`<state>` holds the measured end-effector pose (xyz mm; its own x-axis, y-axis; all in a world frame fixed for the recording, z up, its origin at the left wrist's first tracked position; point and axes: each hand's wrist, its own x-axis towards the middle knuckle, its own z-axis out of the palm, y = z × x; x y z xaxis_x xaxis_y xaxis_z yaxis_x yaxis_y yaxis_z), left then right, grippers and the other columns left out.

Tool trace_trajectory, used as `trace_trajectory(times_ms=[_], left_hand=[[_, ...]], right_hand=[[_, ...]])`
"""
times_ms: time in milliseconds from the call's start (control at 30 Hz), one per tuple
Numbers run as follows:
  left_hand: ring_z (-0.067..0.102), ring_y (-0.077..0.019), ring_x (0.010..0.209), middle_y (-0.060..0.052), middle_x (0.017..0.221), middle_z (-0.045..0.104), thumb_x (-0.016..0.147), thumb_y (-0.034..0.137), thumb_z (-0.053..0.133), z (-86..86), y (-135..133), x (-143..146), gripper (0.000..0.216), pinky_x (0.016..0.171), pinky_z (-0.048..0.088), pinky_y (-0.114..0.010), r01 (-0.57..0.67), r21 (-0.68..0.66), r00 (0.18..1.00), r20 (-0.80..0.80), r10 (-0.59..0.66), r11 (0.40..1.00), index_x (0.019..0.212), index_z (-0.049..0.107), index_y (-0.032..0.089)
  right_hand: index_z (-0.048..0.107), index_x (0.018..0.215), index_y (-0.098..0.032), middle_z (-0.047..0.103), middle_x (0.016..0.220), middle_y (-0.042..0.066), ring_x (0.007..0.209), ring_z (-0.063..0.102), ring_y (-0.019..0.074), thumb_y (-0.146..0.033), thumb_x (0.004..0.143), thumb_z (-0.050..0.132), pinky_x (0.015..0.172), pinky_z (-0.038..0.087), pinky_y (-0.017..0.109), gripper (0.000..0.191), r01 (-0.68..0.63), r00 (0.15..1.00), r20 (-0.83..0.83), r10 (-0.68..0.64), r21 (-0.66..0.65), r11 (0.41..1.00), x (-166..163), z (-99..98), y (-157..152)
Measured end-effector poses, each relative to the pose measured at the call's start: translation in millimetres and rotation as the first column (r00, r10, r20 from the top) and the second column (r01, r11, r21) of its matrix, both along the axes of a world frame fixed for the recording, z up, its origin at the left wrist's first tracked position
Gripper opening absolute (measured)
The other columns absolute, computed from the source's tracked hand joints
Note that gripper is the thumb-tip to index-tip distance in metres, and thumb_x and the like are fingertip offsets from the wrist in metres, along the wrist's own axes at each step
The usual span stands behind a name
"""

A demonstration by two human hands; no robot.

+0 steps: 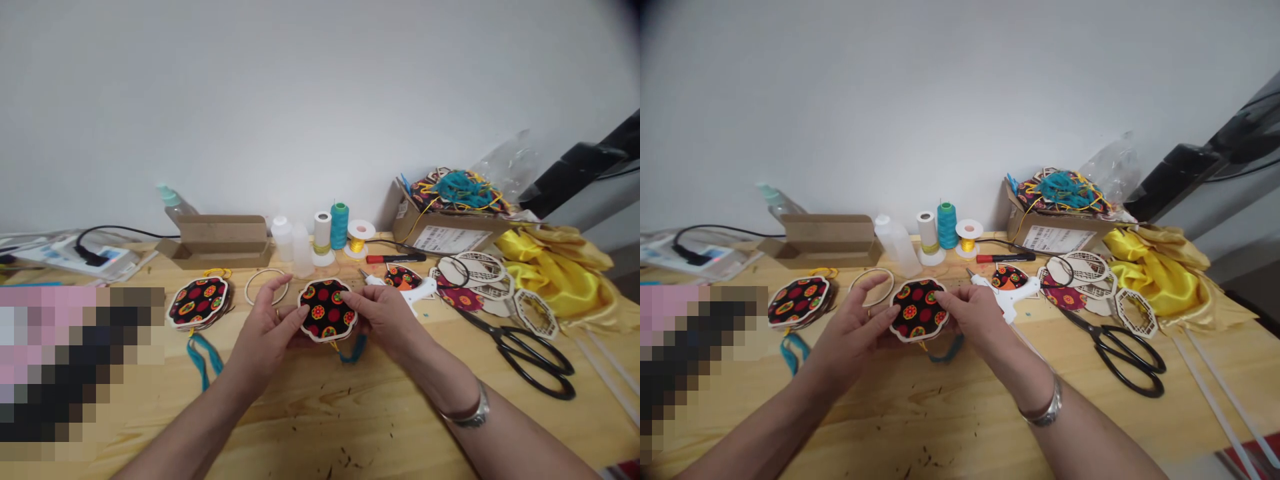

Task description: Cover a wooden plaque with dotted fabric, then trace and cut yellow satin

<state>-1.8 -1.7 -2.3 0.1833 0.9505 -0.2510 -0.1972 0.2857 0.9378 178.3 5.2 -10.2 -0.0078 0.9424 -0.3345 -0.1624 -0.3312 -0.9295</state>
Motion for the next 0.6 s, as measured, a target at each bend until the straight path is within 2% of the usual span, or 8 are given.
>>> trace_trajectory(times_ms=[67,167,233,367,467,600], left_hand=[[0.070,-0.0206,0.066,0.000,0.077,0.072,0.073,0.031,0.073,-0.1,0.3,0.2,0.077,0.061,0.058,-0.036,0.024,0.027,1.000,0.014,-0.025,0.999,0.136,0.030,0.027],[0.069,-0.0214,0.078,-0.004,0.088,0.072,0.075,0.035,0.072,-2.1,1.0,-1.1,0.049,0.067,0.059,-0.034,0.058,0.039,0.998,0.001,-0.058,0.998,0.119,0.055,0.022],[0.068,-0.0211,0.081,-0.006,0.093,0.072,0.076,0.038,0.071,-4.1,1.4,-2.5,0.035,0.068,0.059,-0.032,0.070,0.024,0.998,-0.002,-0.070,0.997,0.105,0.066,0.019],[0.069,-0.0207,0.079,-0.005,0.094,0.073,0.079,0.039,0.067,-5.0,1.2,-4.5,0.030,0.067,0.060,-0.036,0.133,-0.018,0.988,0.085,-0.131,0.991,0.104,0.069,0.022],[0.069,-0.0201,0.082,-0.004,0.099,0.072,0.075,0.030,0.073,-2.7,0.7,-4.5,0.030,0.067,0.060,-0.034,0.166,-0.008,0.982,0.090,-0.164,0.986,0.105,0.069,0.024],[0.069,-0.0214,0.087,-0.002,0.103,0.072,0.072,0.022,0.076,-2.4,0.1,-3.5,0.035,0.069,0.060,-0.032,0.207,-0.028,0.975,0.083,-0.204,0.978,0.105,0.068,0.026]], right_hand=[[0.061,0.058,-0.014,0.059,0.050,0.000,0.041,0.045,0.0074,-0.046,0.059,0.078,0.040,0.032,0.021,0.036,0.007,1.000,0.003,-0.007,-0.003,1.000,0.0,0.0,0.0],[0.059,0.057,-0.015,0.057,0.049,-0.001,0.042,0.045,0.0077,-0.045,0.058,0.078,0.040,0.033,0.021,0.035,0.017,1.000,0.000,-0.017,-0.007,1.000,0.3,0.3,0.1],[0.059,0.057,-0.016,0.056,0.048,-0.002,0.041,0.045,0.0077,-0.044,0.057,0.079,0.040,0.033,0.021,0.035,0.021,1.000,-0.006,-0.021,-0.011,1.000,0.4,1.3,0.0],[0.058,0.056,-0.016,0.056,0.048,-0.003,0.041,0.046,0.0078,-0.044,0.056,0.078,0.041,0.035,0.022,0.034,0.010,0.999,-0.032,-0.011,-0.021,1.000,-0.3,4.3,-0.5],[0.058,0.057,-0.015,0.058,0.051,-0.002,0.043,0.048,0.0086,-0.044,0.057,0.077,0.042,0.036,0.022,0.034,0.006,0.999,-0.035,-0.006,-0.022,1.000,-0.8,5.2,-0.9],[0.058,0.055,-0.015,0.055,0.046,-0.003,0.039,0.042,0.0069,-0.042,0.058,0.077,0.039,0.028,0.021,0.033,0.011,1.000,0.004,-0.011,-0.004,1.000,-0.7,4.6,-1.1]])
